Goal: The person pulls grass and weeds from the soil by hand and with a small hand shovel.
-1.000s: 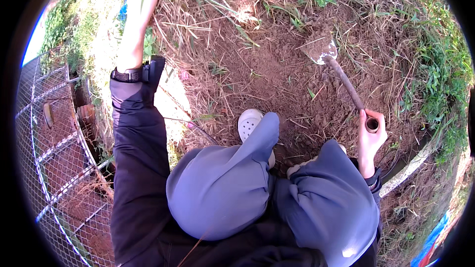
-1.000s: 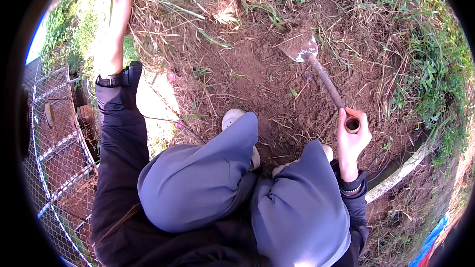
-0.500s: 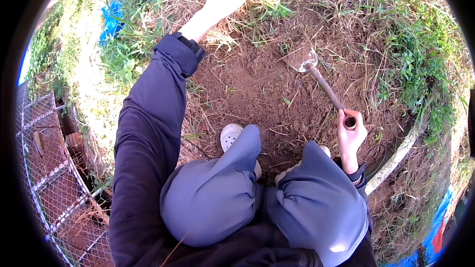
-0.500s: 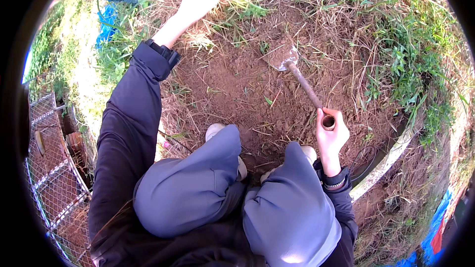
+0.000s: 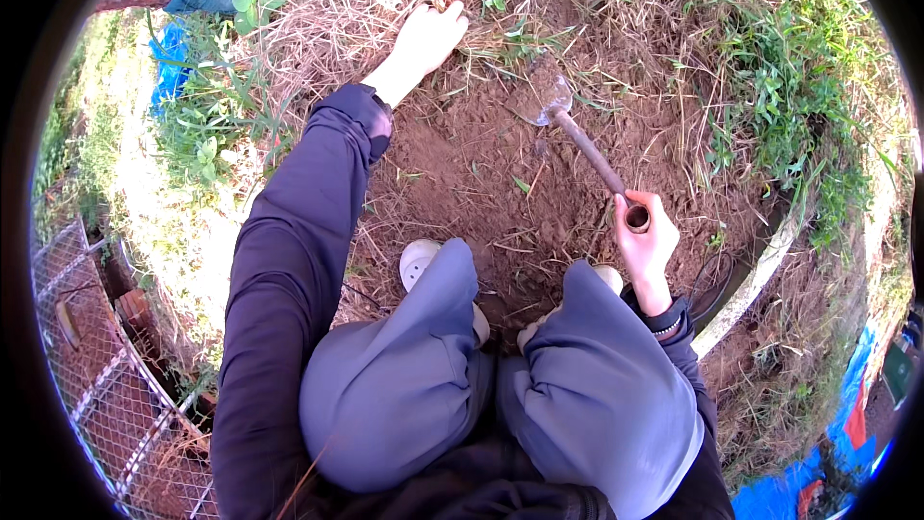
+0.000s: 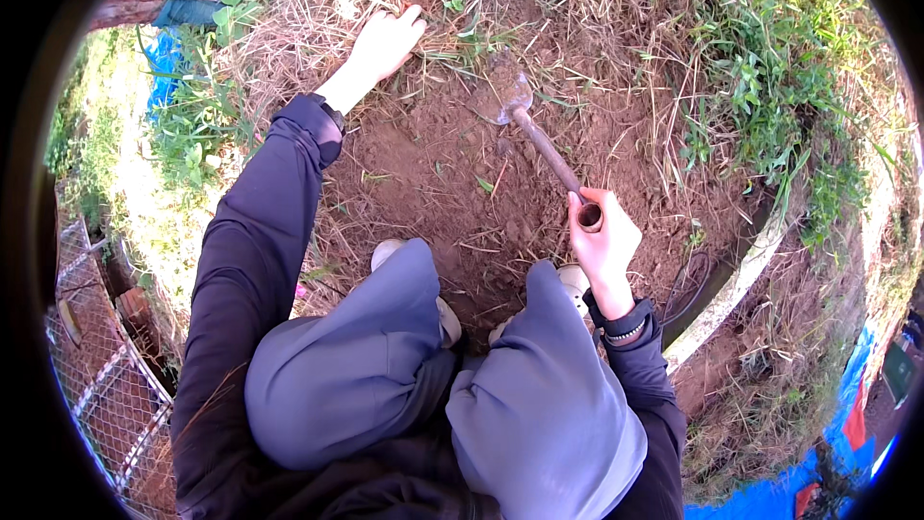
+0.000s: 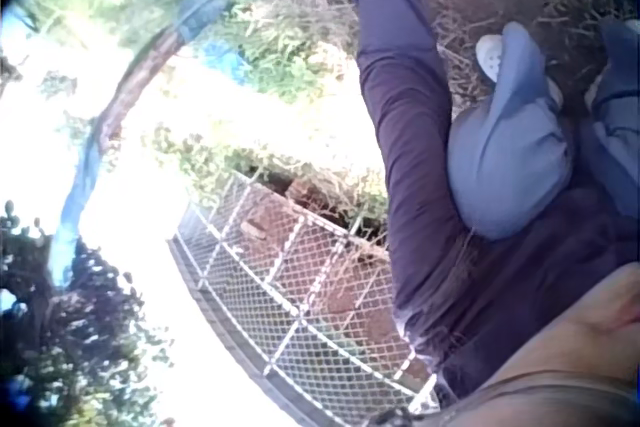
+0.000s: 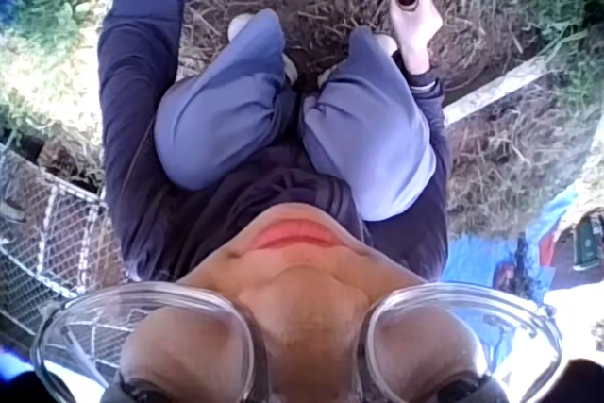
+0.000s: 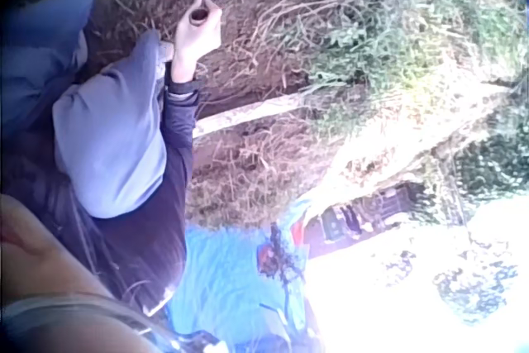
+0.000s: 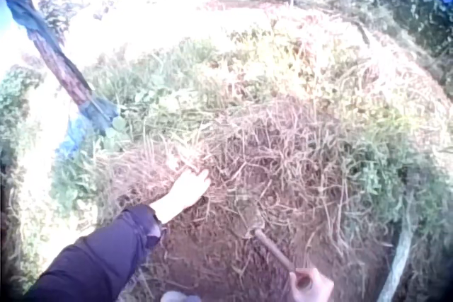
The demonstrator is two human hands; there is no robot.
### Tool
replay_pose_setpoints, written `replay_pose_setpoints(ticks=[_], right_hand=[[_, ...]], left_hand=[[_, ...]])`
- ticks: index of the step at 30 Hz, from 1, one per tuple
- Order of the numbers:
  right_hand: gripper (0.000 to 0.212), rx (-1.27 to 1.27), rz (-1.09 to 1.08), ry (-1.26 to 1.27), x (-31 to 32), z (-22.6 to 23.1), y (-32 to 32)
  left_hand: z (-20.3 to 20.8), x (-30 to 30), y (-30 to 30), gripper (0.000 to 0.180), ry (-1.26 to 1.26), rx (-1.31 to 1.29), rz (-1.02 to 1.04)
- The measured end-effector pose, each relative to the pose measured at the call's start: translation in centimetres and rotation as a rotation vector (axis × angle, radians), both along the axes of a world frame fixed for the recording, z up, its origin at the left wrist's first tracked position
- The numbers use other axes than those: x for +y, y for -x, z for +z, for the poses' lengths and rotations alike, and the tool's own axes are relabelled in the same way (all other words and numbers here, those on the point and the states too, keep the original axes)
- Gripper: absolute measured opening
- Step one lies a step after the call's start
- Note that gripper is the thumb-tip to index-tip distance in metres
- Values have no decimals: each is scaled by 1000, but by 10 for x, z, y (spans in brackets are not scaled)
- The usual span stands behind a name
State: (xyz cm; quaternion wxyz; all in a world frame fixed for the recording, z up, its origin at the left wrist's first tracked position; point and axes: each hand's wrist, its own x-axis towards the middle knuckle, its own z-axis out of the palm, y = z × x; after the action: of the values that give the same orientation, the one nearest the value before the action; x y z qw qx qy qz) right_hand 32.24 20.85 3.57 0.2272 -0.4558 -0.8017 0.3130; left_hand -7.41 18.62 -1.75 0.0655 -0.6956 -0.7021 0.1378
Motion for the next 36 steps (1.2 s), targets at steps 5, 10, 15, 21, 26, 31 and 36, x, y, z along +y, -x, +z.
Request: replay_pose_setpoints(ticks=[5, 10, 15, 21, 26, 31, 36], right_hand=[[15, 24, -44, -15, -16, -16, -19], [17, 117, -124, 89, -1, -31, 90], [18, 106, -97, 118, 14, -22, 73], [15, 16, -160, 17, 8, -19, 12], [18, 148, -101, -29, 45, -54, 102], [18, 101, -13, -7, 71, -19, 173], [17, 97, 8, -37, 64, -16, 108]], left_hand=[[31, 2, 6, 29, -17, -165, 53], [47, -16, 51, 35, -298, -53, 141], [82, -13, 41, 50, -324, -196, 508], [78, -3, 42, 50, -502, -487, 905], [63, 3, 53, 47, -702, -585, 861], [79, -15, 71, 42, -1141, -846, 691], [92, -35, 74, 46, -1197, -1078, 1096]])
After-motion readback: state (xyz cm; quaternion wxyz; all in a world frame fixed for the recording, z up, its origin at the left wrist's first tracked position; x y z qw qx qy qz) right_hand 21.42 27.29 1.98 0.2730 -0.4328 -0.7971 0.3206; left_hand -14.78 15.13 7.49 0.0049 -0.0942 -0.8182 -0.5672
